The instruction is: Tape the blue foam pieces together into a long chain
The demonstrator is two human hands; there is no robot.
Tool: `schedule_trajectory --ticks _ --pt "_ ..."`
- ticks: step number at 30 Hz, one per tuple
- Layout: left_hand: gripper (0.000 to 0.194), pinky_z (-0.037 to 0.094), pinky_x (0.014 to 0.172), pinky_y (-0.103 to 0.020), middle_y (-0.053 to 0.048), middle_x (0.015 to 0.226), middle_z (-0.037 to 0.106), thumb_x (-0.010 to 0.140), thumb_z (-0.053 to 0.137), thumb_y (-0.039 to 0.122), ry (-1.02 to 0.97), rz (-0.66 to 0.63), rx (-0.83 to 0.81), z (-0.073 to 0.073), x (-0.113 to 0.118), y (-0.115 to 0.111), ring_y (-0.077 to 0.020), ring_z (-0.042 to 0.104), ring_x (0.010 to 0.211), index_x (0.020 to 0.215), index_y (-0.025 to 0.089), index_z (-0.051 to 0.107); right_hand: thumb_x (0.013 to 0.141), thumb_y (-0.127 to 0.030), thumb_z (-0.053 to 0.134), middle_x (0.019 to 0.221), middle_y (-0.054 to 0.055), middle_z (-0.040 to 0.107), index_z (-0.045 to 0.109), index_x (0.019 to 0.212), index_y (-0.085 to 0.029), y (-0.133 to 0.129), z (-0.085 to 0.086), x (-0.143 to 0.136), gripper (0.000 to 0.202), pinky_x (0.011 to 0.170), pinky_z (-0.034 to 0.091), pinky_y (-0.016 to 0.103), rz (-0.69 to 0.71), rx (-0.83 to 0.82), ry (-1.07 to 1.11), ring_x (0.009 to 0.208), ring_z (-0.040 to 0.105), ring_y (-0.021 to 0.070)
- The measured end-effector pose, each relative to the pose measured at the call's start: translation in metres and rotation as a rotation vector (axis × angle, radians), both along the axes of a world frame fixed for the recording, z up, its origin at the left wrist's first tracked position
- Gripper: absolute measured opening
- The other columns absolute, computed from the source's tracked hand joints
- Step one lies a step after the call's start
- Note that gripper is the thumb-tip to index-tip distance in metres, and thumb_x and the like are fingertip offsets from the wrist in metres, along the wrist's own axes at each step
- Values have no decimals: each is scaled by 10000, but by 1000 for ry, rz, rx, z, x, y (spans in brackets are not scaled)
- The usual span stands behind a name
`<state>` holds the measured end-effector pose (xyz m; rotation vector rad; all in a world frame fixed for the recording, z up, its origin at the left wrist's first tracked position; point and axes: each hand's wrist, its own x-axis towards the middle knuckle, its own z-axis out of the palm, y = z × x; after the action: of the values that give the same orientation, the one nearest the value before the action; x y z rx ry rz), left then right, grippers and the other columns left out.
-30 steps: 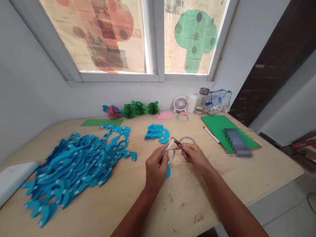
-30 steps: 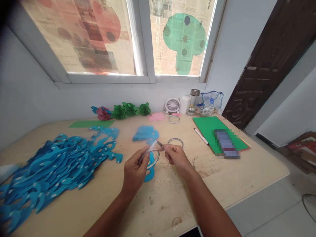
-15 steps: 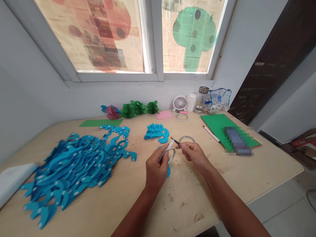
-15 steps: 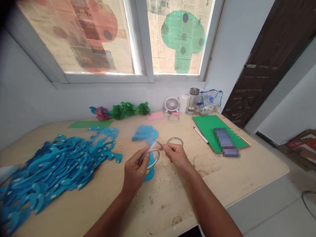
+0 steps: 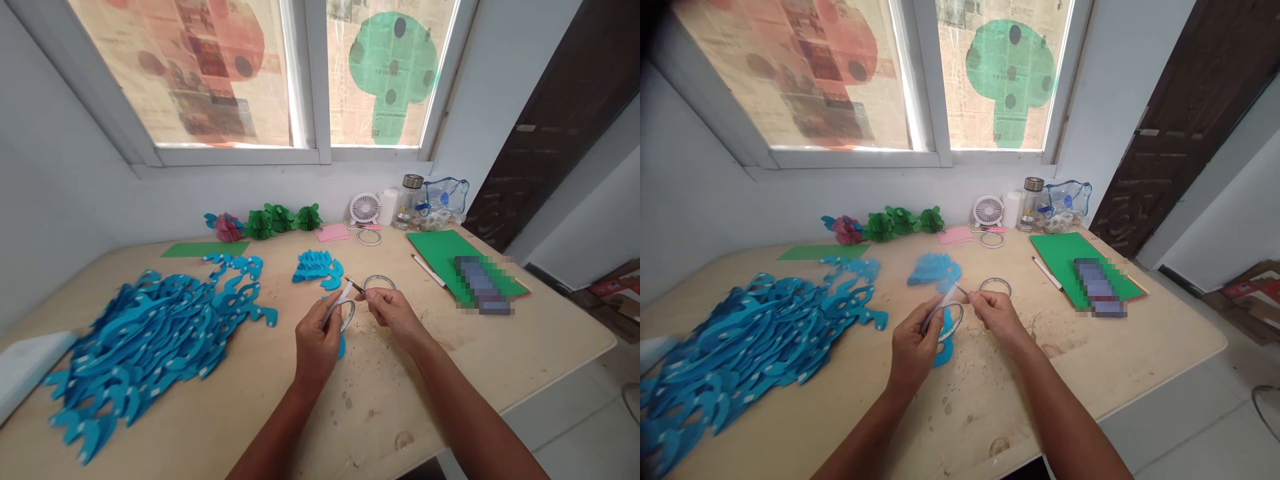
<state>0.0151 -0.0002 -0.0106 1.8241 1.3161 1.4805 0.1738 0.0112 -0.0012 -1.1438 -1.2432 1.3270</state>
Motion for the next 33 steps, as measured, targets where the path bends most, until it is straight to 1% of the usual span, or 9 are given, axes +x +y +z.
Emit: schedule_trajectory --ticks 8,13,17,23,26,29,33 --pt "318 486 630 -246 -63 894 681 817 494 279 -4 24 15 2 0 0 -164 619 742 1085 189 642 754 -559 541 525 -68 297 658 845 -120 -1 2 0 463 419 146 226 13 12 -12 440 202 54" --pt "312 481 599 -239 -57 870 678 812 504 287 -41 56 17 0 0 0 -153 609 700 1070 188 649 746 -582 535 528 -63 287 650 802 -122 -1 3 -1 478 424 142 234 8 28 -57 456 201 62" --pt "316 474 570 -224 -38 833 672 812 509 273 -49 37 18 0 1 -2 -121 577 610 1088 195 640 752 -584 526 538 -58 288 655 816 -126 -1 2 -2 479 423 138 232 -7 40 -80 460 205 64" --pt "289 478 602 -231 -49 872 679 809 520 278 -78 73 31 2 1 -3 -141 606 687 1048 186 655 755 -571 526 540 -55 307 657 802 -133 -1 2 0 460 420 144 230 -25 14 -71 452 208 61" --pt "299 481 600 -234 -55 882 683 810 514 284 -73 67 15 3 1 -3 -149 613 702 1056 185 653 750 -576 529 534 -54 317 653 779 -133 -1 2 0 461 423 153 229 -22 20 -63 454 211 62" --pt "308 492 634 -244 -63 915 685 809 510 282 -70 53 12 2 1 -3 -159 622 740 1066 187 650 749 -579 528 532 -55 307 649 768 -132 -1 2 -1 464 425 148 229 -6 36 -64 460 207 63" --pt "307 501 608 -246 -54 881 685 800 514 284 -88 40 -18 0 2 -3 -151 616 686 1053 178 654 748 -581 527 541 -54 298 652 814 -138 -1 3 -2 465 430 145 233 -5 41 -65 466 206 67"
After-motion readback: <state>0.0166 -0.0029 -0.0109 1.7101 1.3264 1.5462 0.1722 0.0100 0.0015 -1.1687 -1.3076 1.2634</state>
